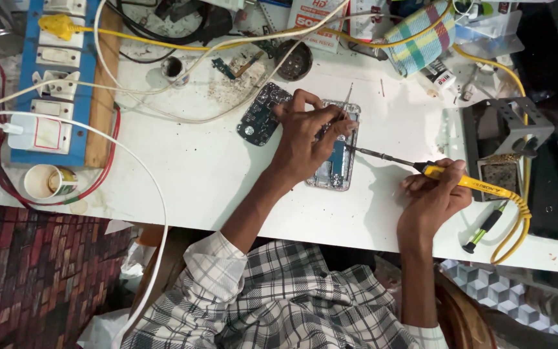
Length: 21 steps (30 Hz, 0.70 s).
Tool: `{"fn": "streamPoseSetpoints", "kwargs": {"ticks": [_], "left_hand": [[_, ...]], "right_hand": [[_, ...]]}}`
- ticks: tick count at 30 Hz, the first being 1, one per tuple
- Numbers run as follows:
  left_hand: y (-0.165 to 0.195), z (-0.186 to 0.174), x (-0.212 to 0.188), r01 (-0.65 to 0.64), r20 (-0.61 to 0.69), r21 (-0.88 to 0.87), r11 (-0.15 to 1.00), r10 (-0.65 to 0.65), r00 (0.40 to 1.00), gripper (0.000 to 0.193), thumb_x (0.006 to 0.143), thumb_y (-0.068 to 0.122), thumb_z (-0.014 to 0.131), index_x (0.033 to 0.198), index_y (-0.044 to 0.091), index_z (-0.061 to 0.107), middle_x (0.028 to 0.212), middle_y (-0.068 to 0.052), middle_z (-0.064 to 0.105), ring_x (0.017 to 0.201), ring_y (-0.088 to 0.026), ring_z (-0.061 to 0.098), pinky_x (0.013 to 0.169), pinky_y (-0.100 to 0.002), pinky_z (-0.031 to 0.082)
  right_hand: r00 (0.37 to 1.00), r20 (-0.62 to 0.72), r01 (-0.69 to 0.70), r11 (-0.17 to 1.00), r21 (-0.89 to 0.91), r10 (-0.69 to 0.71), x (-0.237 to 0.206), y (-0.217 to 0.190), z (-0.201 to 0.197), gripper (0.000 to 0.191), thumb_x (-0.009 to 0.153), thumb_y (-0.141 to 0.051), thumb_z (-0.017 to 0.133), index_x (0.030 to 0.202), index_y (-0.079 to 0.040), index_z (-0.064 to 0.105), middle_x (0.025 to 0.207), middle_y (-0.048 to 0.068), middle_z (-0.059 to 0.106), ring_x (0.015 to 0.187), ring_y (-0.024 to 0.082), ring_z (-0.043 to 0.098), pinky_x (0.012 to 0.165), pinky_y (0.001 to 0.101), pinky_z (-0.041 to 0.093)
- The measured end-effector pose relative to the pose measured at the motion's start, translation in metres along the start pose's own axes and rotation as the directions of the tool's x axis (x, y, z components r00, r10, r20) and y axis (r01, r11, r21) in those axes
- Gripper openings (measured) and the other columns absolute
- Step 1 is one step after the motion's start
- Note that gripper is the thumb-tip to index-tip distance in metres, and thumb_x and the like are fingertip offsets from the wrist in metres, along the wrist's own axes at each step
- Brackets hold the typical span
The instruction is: The person solders components on a disassembled phone motherboard, holding the board with tweezers in one hand while applying a soldering iron with the other. They reposition the phone frame and continue soldering different points on the board throughout the episode.
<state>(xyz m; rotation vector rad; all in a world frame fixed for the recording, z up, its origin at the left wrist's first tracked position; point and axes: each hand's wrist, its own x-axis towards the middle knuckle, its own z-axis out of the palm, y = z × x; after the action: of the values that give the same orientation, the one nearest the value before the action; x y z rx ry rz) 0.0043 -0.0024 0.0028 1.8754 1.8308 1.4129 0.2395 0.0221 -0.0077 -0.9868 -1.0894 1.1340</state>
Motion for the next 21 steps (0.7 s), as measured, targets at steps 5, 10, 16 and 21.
{"fn": "streamPoseSetpoints", "kwargs": {"ticks": [5,10,16,21], "left_hand": [[0.0014,0.0008,0.0012,0.003,-0.003,0.010,1.000,-0.003,1.000,0.033,0.102,0.045,0.061,0.102,0.018,0.081,0.091,0.009,0.075,0.105,-0.014,0.049,0.096,-0.042,0.022],[0.0009,0.0008,-0.0006,0.004,-0.011,0.002,1.000,-0.004,1.000,0.034,0.103,0.046,0.061,0.104,0.018,0.080,0.092,0.009,0.076,0.105,-0.014,0.048,0.097,-0.042,0.022],[-0.0001,-0.0001,-0.0004,-0.005,-0.007,0.019,1.000,0.005,1.000,0.037,0.103,0.047,0.060,0.105,0.016,0.080,0.090,0.008,0.076,0.108,-0.015,0.046,0.098,-0.041,0.022],[0.0005,-0.0013,0.0012,0.011,0.006,0.041,0.999,-0.011,1.000,0.039,0.103,0.048,0.059,0.103,0.016,0.080,0.088,0.009,0.076,0.109,-0.014,0.047,0.098,-0.042,0.022]], "right_hand": [[1.000,-0.006,0.001,1.000,0.002,-0.001,0.0009,0.0010,-0.0010,0.044,0.117,-0.042,0.052,0.097,-0.003,0.052,0.065,0.004,0.046,0.054,0.015,0.048,0.056,0.0325,0.047],[0.998,-0.050,-0.025,0.999,0.046,0.027,0.0033,0.0042,-0.0045,0.042,0.117,-0.041,0.053,0.099,-0.003,0.052,0.064,0.004,0.047,0.054,0.015,0.048,0.056,0.0324,0.047],[1.000,-0.016,-0.026,0.999,0.034,0.026,0.0030,0.0044,-0.0031,0.043,0.116,-0.042,0.052,0.100,-0.001,0.054,0.063,0.005,0.047,0.054,0.015,0.049,0.057,0.0322,0.048],[1.000,-0.014,-0.013,1.000,-0.011,0.013,0.0035,0.0031,-0.0002,0.043,0.116,-0.041,0.050,0.099,-0.002,0.054,0.062,0.004,0.046,0.053,0.015,0.049,0.055,0.0311,0.046]]}}
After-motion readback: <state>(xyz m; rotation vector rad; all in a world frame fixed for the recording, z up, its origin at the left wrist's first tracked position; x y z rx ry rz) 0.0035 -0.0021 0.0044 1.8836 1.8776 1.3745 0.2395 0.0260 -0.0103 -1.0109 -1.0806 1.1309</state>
